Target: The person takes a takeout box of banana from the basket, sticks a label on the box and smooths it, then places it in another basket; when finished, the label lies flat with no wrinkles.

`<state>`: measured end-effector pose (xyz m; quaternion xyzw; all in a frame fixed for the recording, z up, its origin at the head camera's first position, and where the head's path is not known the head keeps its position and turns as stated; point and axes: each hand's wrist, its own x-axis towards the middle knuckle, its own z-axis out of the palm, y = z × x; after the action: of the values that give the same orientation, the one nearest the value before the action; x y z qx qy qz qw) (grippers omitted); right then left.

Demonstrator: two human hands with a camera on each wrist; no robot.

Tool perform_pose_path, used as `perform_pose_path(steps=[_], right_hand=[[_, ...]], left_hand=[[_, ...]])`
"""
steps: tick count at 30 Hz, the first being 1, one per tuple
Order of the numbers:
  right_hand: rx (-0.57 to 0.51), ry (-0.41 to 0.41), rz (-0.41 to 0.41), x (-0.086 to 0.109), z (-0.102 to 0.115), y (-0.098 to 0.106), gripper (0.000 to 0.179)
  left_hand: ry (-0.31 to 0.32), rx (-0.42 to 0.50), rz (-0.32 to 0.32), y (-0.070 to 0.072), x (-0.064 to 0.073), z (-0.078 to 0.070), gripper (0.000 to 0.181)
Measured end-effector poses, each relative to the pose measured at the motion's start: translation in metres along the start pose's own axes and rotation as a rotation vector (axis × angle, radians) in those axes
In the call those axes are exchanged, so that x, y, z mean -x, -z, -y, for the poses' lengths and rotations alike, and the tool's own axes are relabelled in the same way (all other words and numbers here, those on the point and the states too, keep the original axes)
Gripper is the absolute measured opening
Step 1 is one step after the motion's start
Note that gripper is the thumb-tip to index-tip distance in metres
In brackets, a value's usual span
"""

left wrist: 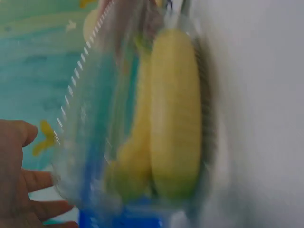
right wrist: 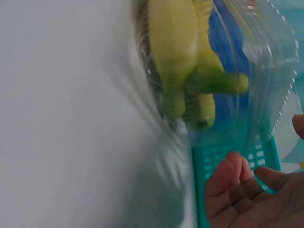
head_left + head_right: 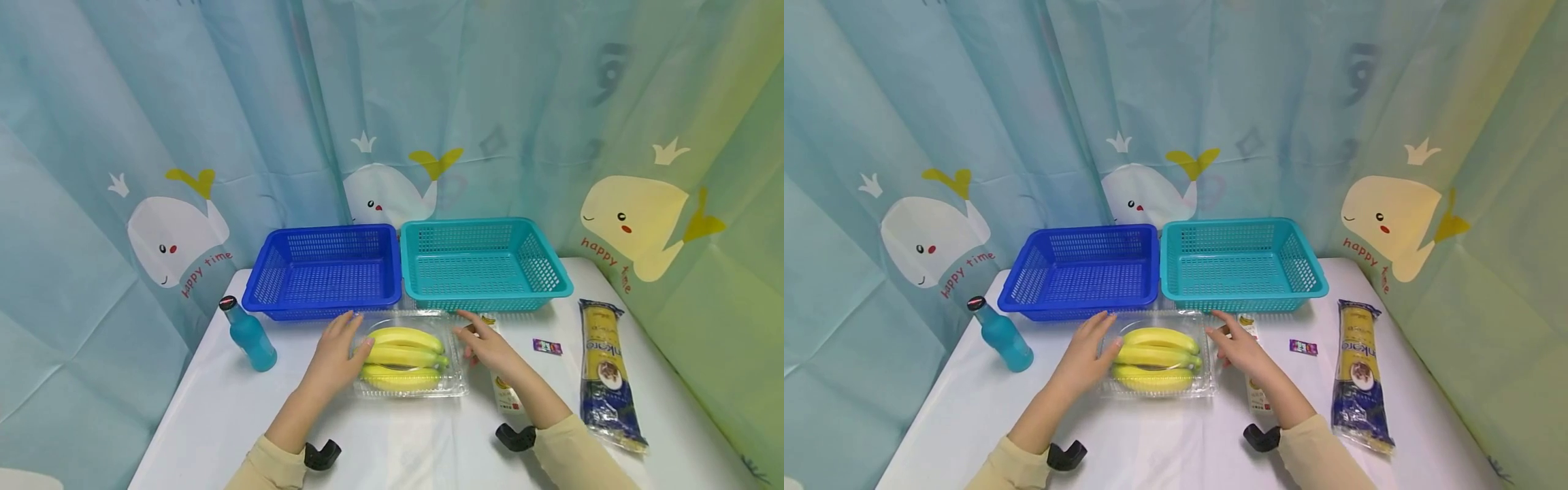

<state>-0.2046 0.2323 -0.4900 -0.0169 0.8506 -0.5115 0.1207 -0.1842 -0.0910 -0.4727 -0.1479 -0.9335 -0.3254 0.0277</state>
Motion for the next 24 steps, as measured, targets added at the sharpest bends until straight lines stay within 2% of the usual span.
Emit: perform_pose_path(steps=[4,10,17,21,24], right_hand=[[0.036,0.012,0.001,-0.001,-0.004,0.008,0.066],[0.056,0.036,-0.002,0.000,-0.009,0.022,0.068],[0.097,0.041,-0.023,0.002,-0.013,0.034,0.064],[0.106,0.047,-0.018,0.001,-0.019,0.041,0.063],[0.139,0.056,-0.023,0.001,-0.025,0.048,0.059]], left_hand=[[-0.124,-0.054,0.041,-0.001,0.002,-0.022,0.059],[-0.315,-0.066,0.148,-0.018,0.010,-0.053,0.057],[-0.673,-0.047,0.171,-0.040,0.016,-0.077,0.046],[-0.860,-0.044,0.244,-0.055,0.019,-0.089,0.042],[-0.946,-0.075,0.339,-0.068,0.022,-0.099,0.042]])
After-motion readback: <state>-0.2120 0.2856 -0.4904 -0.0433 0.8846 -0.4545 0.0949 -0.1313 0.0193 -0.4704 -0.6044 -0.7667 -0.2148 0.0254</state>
